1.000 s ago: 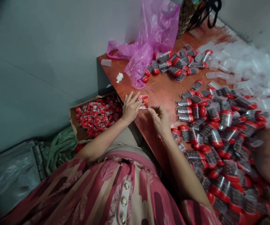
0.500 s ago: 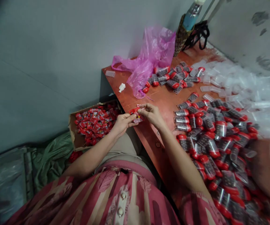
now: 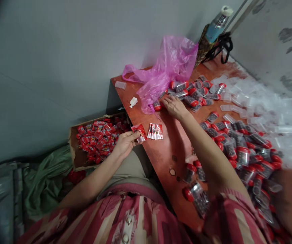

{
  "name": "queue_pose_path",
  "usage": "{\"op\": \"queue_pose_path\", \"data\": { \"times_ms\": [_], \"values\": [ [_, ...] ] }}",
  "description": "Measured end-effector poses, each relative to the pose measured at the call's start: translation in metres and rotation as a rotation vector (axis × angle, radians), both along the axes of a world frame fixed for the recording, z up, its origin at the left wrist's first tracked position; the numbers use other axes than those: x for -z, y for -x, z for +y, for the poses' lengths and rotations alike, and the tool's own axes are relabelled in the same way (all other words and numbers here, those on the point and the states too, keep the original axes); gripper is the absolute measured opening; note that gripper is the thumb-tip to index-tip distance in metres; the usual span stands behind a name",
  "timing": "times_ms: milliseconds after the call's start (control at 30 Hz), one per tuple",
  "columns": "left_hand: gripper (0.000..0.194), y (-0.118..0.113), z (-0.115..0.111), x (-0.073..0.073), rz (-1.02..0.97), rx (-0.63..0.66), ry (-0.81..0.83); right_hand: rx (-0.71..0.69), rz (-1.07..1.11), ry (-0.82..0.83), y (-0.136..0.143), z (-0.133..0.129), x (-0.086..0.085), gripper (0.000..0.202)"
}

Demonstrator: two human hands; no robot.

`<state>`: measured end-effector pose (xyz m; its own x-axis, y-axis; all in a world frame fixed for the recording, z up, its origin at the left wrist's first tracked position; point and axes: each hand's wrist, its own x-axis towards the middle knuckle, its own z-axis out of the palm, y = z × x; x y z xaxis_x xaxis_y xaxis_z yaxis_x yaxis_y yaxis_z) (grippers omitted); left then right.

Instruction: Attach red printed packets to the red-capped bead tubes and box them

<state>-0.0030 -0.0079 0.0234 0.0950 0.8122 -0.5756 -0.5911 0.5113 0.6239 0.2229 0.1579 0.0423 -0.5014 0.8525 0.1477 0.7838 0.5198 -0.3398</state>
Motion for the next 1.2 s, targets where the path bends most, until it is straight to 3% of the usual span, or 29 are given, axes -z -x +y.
{"op": "queue_pose_path", "data": {
  "times_ms": [133,233,367,433,533,667,767,1000,1200],
  "values": [
    [0.038,-0.002,0.000,0.002,-0.102,-0.074,0.022,-0.167,-0.420,-0.085,-0.018,-0.056,-0.005,0.032],
    [0.033,-0.008,-0.003,0.000,-0.122,-0.086,0.005,-0.053,-0.468,-0.152,-0.028,-0.092,0.002,0.038],
    [0.021,-0.011,-0.006,-0.009,-0.160,-0.084,0.001,0.173,-0.389,-0.140,-0.034,-0.115,0.013,0.039],
    [0.016,-0.011,-0.008,-0.014,-0.165,-0.103,0.011,0.291,-0.253,-0.095,-0.029,-0.128,0.010,0.035],
    [0.012,-0.014,-0.013,-0.018,-0.161,-0.137,0.023,0.455,0.166,0.087,-0.007,-0.161,-0.003,0.026],
    [0.015,-0.021,-0.020,-0.018,-0.196,-0.170,0.015,0.429,0.781,0.442,0.032,-0.220,-0.014,0.034],
    [0.017,-0.028,-0.023,-0.019,-0.223,-0.171,0.028,0.506,0.924,0.356,0.052,-0.249,-0.008,0.035],
    [0.021,-0.039,-0.027,-0.023,-0.264,-0.149,0.052,0.639,0.810,0.049,0.059,-0.261,0.012,0.031],
    [0.024,-0.046,-0.029,-0.022,-0.281,-0.110,-0.030,0.661,0.811,-0.022,0.067,-0.259,0.013,0.029]
  ]
}}
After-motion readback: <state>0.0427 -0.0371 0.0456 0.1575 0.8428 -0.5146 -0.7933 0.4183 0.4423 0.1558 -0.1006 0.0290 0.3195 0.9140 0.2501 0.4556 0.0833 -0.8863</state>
